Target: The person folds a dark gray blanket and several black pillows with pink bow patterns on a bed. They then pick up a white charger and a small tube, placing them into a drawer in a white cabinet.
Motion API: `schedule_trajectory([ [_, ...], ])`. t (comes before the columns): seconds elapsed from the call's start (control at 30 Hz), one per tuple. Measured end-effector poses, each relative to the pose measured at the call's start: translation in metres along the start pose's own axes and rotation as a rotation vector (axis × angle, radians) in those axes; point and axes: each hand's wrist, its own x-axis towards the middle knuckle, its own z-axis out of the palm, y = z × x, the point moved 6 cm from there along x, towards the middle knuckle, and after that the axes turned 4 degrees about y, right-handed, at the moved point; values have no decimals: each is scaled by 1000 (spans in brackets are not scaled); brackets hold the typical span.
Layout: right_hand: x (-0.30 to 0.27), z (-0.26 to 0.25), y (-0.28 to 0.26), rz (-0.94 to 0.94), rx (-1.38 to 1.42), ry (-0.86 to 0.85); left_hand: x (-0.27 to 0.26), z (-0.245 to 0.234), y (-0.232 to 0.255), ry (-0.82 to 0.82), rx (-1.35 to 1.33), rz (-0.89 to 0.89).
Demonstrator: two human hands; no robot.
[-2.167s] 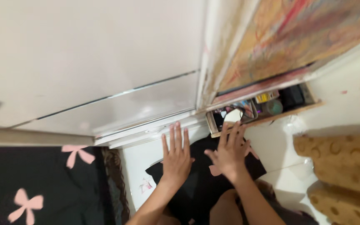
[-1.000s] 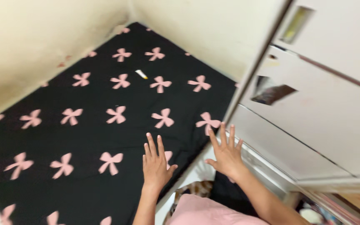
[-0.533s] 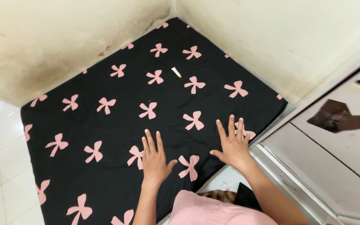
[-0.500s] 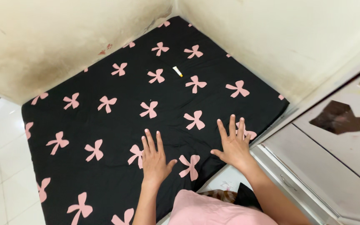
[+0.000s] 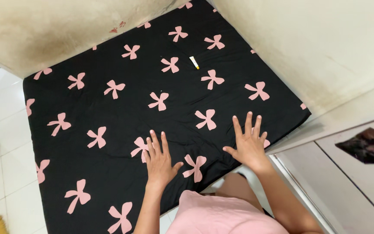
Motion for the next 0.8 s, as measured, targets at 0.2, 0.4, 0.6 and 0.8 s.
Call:
schedule_trajectory([
  [0.2,56,3,19,-57,27,-1,32,11,5,16,51,-76],
  [0.4,137,19,51,-104,84,-189,83,39,30,-16,47,-172],
  [0.6,206,29,88,-161,67,-218,134,68,68,-2,20,-208],
  [0.8,259,42,109,-214,27,-239,159,91,90,-7,1,-285],
])
